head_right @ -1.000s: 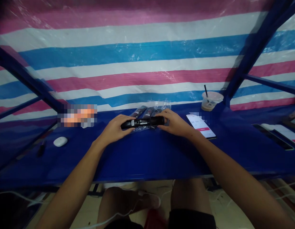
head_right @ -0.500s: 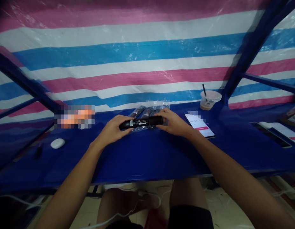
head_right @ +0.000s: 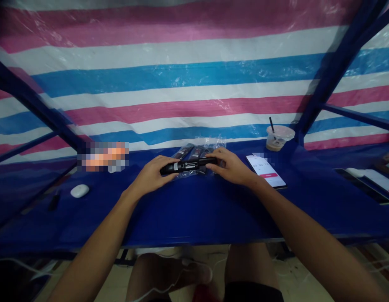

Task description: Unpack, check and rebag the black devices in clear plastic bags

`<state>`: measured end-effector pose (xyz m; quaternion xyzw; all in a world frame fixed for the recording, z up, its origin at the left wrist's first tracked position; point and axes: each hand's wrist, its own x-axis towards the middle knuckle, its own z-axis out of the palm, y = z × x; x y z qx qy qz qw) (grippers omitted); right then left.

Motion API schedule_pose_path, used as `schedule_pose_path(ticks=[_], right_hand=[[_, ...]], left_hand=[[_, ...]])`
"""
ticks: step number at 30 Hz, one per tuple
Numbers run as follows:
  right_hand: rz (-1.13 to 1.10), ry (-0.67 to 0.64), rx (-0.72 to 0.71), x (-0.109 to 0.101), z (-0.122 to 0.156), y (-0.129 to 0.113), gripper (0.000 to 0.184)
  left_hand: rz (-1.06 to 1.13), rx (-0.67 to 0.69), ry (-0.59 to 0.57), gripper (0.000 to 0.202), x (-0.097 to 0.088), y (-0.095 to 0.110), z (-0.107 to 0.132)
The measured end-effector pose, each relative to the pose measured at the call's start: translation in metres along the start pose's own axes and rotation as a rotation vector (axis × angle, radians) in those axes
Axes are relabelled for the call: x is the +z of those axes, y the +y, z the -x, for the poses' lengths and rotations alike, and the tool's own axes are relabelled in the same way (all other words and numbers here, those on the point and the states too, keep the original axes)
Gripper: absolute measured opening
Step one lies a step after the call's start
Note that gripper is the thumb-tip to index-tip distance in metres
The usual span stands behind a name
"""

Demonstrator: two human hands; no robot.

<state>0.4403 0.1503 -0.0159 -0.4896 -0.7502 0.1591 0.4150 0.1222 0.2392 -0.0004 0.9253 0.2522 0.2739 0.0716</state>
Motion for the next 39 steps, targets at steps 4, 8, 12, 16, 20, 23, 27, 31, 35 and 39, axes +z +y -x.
schedule_pose_path(ticks=[4, 8, 12, 16, 20, 23, 27, 31, 35, 39], right_hand=[[-0.136, 0.051, 0.124, 0.003, 0.000, -0.005, 0.038], [-0.272, 0.034, 0.220, 0.010, 0.000, -0.011, 0.039], [-0.298, 0.011, 0.276, 0.015, 0.000, -0.013, 0.040], [-0.285, -0.020, 0.284, 0.017, 0.001, -0.013, 0.041], [-0.290, -0.106, 0.287, 0.021, 0.003, -0.016, 0.040], [-0.244, -0.135, 0.266, 0.026, 0.005, -0.019, 0.040], [-0.136, -0.077, 0.206, 0.033, 0.006, -0.020, 0.046], [-0.041, 0.035, 0.107, 0.040, 0.007, -0.021, 0.048], [-0.044, 0.075, 0.130, 0.046, 0.011, -0.024, 0.043], [-0.046, 0.052, 0.140, 0.049, 0.012, -0.024, 0.038]], left_hand=[[0.011, 0.022, -0.001, 0.042, 0.001, 0.004, 0.000], [0.012, 0.053, 0.020, 0.042, 0.004, 0.010, -0.001], [0.018, 0.116, 0.034, 0.040, 0.008, 0.018, -0.002], [-0.010, 0.147, 0.081, 0.040, 0.011, 0.024, -0.001], [-0.023, 0.174, 0.038, 0.043, 0.014, 0.029, -0.001], [-0.015, 0.201, -0.007, 0.042, 0.017, 0.034, -0.001], [-0.031, 0.246, -0.012, 0.038, 0.021, 0.037, -0.001], [-0.084, 0.292, 0.000, 0.039, 0.025, 0.041, -0.001], [-0.125, 0.296, -0.010, 0.038, 0.032, 0.043, -0.001], [-0.115, 0.279, -0.053, 0.040, 0.032, 0.042, 0.000]])
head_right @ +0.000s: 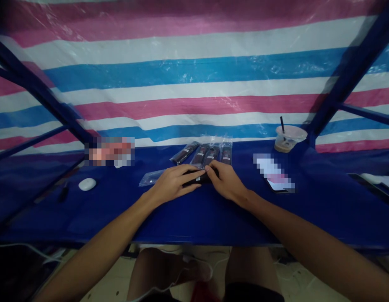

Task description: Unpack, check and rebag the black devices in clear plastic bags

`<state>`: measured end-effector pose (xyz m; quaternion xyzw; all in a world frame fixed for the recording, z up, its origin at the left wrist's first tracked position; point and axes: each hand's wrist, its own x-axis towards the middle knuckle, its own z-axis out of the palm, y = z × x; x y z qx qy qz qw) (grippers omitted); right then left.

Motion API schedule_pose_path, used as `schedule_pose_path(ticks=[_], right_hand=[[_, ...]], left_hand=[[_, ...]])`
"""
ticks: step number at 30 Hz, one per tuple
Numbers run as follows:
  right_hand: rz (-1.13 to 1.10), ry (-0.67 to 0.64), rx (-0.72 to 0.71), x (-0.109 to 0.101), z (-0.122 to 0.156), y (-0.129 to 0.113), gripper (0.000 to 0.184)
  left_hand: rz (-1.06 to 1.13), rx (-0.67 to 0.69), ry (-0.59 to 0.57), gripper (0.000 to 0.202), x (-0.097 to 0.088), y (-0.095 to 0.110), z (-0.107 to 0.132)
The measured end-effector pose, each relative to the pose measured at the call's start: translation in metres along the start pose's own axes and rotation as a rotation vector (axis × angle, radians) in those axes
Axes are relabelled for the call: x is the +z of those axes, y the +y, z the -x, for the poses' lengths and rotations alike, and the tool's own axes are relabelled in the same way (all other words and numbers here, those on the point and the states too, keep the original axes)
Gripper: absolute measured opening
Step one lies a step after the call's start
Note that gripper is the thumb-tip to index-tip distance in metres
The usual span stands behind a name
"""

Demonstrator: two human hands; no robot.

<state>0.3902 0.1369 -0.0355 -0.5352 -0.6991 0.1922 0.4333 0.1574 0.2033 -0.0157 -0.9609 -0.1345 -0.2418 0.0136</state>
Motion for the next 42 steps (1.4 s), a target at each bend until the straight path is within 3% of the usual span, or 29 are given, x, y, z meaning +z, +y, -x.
schedule_pose_path(ticks=[4, 10, 13, 17, 18, 20, 23, 27, 31, 34, 39, 42], right_hand=[[-0.118, -0.163, 0.030, -0.005, -0.005, 0.002, 0.037], [-0.433, -0.329, 0.105, -0.012, -0.010, -0.002, 0.031], [-0.596, -0.259, 0.226, -0.013, -0.012, -0.002, 0.036], [-0.781, -0.058, 0.360, -0.020, -0.016, 0.001, 0.041], [-0.815, -0.008, 0.370, -0.022, -0.017, 0.002, 0.042], [-0.860, 0.071, 0.372, -0.025, -0.019, 0.004, 0.049], [-0.846, 0.083, 0.359, -0.026, -0.021, 0.009, 0.077], [-0.761, 0.055, 0.317, -0.025, -0.021, 0.019, 0.121], [-0.659, 0.107, 0.286, -0.025, -0.022, 0.024, 0.140], [-0.620, 0.148, 0.270, -0.026, -0.023, 0.025, 0.130], [-0.661, 0.268, 0.312, -0.029, -0.028, 0.031, 0.085], [-0.656, 0.326, 0.330, -0.032, -0.030, 0.038, 0.076]], left_hand=[[0.073, -0.018, -0.044, 0.039, -0.009, -0.004, 0.001], [0.053, -0.039, 0.015, 0.050, -0.011, -0.004, -0.002], [0.012, -0.127, 0.147, 0.064, -0.009, -0.005, -0.003], [-0.008, -0.353, 0.356, 0.093, -0.014, -0.022, 0.001], [0.012, -0.392, 0.337, 0.091, -0.017, -0.028, 0.004], [0.072, -0.425, 0.165, 0.077, -0.021, -0.038, 0.011], [0.112, -0.466, -0.068, 0.064, -0.022, -0.047, 0.018], [0.145, -0.480, -0.097, 0.065, -0.018, -0.047, 0.020], [0.171, -0.472, -0.125, 0.061, -0.017, -0.045, 0.018], [0.198, -0.461, -0.140, 0.058, -0.018, -0.044, 0.017], [0.211, -0.452, -0.149, 0.054, -0.020, -0.042, 0.016], [0.216, -0.445, -0.139, 0.052, -0.021, -0.041, 0.015]])
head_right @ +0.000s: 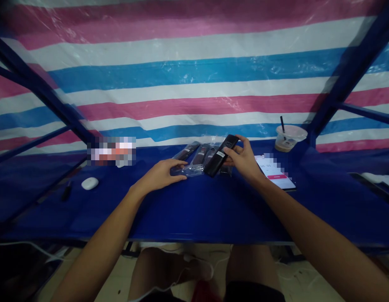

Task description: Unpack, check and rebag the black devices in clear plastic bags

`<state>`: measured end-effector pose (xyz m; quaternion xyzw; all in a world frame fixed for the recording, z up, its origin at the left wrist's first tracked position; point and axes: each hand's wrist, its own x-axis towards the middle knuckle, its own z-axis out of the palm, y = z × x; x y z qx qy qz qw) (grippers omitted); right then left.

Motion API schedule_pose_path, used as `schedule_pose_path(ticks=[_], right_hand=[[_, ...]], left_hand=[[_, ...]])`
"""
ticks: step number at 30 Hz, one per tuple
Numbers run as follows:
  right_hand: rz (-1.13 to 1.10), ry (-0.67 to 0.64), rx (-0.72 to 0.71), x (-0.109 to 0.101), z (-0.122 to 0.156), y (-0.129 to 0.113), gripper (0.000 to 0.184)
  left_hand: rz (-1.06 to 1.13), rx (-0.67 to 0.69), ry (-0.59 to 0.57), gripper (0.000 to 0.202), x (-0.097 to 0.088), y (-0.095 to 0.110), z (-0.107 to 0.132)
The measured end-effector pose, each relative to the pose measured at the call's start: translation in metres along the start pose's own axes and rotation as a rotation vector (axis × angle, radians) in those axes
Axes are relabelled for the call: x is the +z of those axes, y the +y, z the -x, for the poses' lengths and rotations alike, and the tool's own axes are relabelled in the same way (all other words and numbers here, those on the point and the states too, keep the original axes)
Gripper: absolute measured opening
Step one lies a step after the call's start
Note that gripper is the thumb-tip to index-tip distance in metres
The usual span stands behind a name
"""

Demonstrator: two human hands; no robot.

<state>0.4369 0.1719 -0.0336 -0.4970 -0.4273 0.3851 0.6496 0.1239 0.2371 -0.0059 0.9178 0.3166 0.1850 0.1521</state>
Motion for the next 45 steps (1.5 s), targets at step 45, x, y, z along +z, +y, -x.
schedule_pose_path(ticks=[45], right_hand=[[0.320, -0.192, -0.284, 0.052, 0.050, 0.007, 0.040]], left_hand=[[-0.119, -0.014, 0.241, 0.046, 0.029, 0.044, -0.007]])
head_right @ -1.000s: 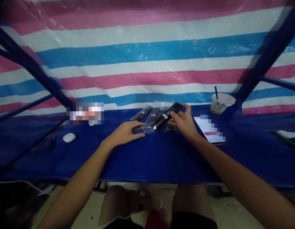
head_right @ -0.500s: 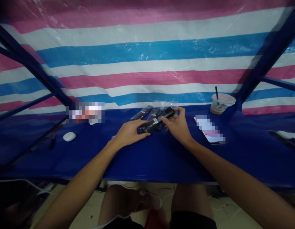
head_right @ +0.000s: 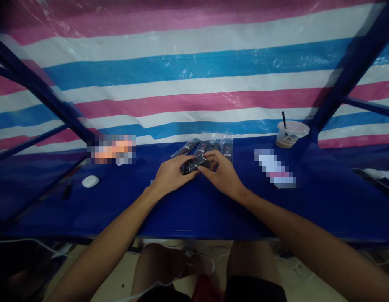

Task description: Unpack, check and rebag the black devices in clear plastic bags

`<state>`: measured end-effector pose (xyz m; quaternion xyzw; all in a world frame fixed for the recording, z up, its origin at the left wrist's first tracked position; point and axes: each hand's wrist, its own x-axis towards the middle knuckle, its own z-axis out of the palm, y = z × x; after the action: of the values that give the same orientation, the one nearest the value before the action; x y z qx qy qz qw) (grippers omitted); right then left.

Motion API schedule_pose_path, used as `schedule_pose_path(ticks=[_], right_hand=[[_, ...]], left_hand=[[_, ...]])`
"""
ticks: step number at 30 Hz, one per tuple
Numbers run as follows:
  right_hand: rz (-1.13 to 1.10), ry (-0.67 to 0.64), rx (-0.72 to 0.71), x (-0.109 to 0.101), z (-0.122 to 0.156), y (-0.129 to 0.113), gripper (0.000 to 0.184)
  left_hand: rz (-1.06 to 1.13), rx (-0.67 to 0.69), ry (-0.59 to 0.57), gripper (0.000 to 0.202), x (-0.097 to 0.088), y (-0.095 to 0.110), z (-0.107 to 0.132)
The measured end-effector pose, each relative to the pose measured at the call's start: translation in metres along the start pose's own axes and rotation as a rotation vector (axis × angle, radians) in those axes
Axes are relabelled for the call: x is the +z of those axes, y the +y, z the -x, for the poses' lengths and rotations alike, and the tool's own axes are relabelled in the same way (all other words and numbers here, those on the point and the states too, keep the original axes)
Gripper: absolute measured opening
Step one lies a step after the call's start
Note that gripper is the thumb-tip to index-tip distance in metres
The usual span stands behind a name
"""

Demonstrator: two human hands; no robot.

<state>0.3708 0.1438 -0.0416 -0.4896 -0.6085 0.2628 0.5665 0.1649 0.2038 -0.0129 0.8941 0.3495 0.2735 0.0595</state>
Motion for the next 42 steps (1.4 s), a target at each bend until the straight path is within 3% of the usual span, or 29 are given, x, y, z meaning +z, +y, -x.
schedule_pose_path(ticks=[6, 10, 17, 24, 26, 29, 32, 34, 38, 42], right_hand=[[0.008, 0.005, 0.033, -0.004, -0.002, -0.004, 0.030], [0.076, -0.075, 0.046, -0.008, -0.002, -0.004, 0.025], [-0.001, -0.168, 0.112, -0.012, 0.002, -0.013, 0.029], [-0.129, -0.307, -0.069, -0.017, 0.004, -0.017, 0.023], [-0.120, -0.300, -0.065, -0.017, 0.004, -0.016, 0.025], [-0.065, -0.191, 0.022, -0.015, 0.002, -0.012, 0.030], [-0.131, -0.059, 0.144, -0.012, -0.002, -0.008, 0.056], [-0.225, -0.110, 0.281, -0.010, -0.005, -0.008, 0.061], [-0.366, -0.398, 0.426, -0.009, -0.004, -0.010, 0.037], [-0.451, -0.373, 0.398, -0.011, -0.004, -0.008, 0.032]], left_hand=[[0.084, -0.036, 0.007, 0.052, -0.001, 0.002, -0.001], [0.193, -0.108, -0.043, 0.060, -0.007, 0.004, -0.001], [0.453, -0.200, -0.110, 0.039, -0.018, 0.003, -0.003], [0.802, -0.349, -0.257, 0.034, -0.014, 0.002, -0.007], [0.858, -0.389, -0.282, 0.031, -0.013, 0.003, -0.007], [0.884, -0.439, -0.243, 0.028, -0.010, 0.002, -0.007], [0.884, -0.467, -0.128, 0.024, -0.005, 0.001, -0.008], [0.888, -0.462, -0.045, 0.020, -0.002, 0.001, -0.009], [0.912, -0.482, 0.032, 0.021, 0.002, 0.005, -0.009], [0.970, -0.491, -0.030, 0.020, 0.000, 0.009, -0.009]])
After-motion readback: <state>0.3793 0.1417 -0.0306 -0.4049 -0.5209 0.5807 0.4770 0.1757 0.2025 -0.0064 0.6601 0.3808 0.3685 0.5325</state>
